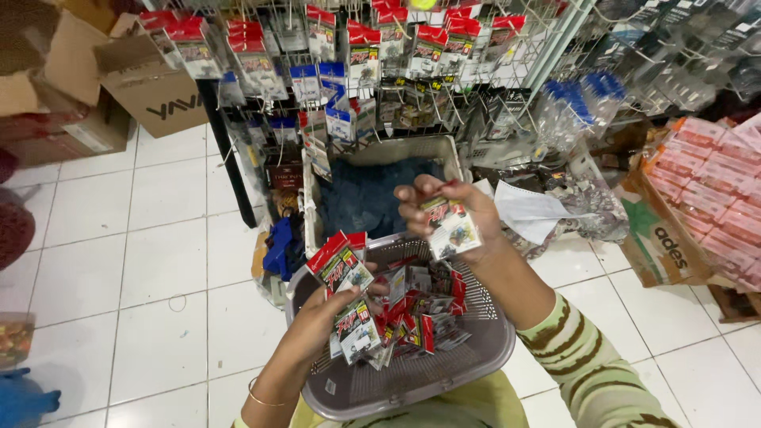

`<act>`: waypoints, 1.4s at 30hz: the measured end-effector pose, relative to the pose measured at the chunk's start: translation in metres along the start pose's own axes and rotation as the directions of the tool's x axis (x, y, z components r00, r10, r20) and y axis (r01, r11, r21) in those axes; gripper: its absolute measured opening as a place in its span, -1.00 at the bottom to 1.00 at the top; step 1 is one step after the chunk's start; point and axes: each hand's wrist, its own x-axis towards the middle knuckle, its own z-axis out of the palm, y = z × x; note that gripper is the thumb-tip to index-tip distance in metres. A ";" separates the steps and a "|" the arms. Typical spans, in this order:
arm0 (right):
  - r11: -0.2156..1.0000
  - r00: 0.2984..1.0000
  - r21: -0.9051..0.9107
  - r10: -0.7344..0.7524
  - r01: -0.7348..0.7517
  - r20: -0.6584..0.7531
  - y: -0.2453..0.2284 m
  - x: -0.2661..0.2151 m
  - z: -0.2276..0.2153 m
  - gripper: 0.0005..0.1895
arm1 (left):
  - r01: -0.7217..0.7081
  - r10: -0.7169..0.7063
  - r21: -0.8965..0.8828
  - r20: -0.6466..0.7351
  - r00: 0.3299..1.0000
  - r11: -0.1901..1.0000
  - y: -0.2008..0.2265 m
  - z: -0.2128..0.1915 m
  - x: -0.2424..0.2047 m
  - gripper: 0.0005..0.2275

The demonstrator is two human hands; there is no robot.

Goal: The person sits on the floor in a store aisle and repeatedly picks up small red and white packages from a plastic basket. They transfer the packages to a wire display rack, arranging them on hooks, and occasionally return items to the basket.

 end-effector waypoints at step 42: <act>-0.287 0.878 -0.957 -0.448 0.037 0.168 -0.031 0.150 0.004 -0.67 | -0.072 0.032 0.189 0.205 0.978 0.979 0.014 -0.006 0.007 -0.60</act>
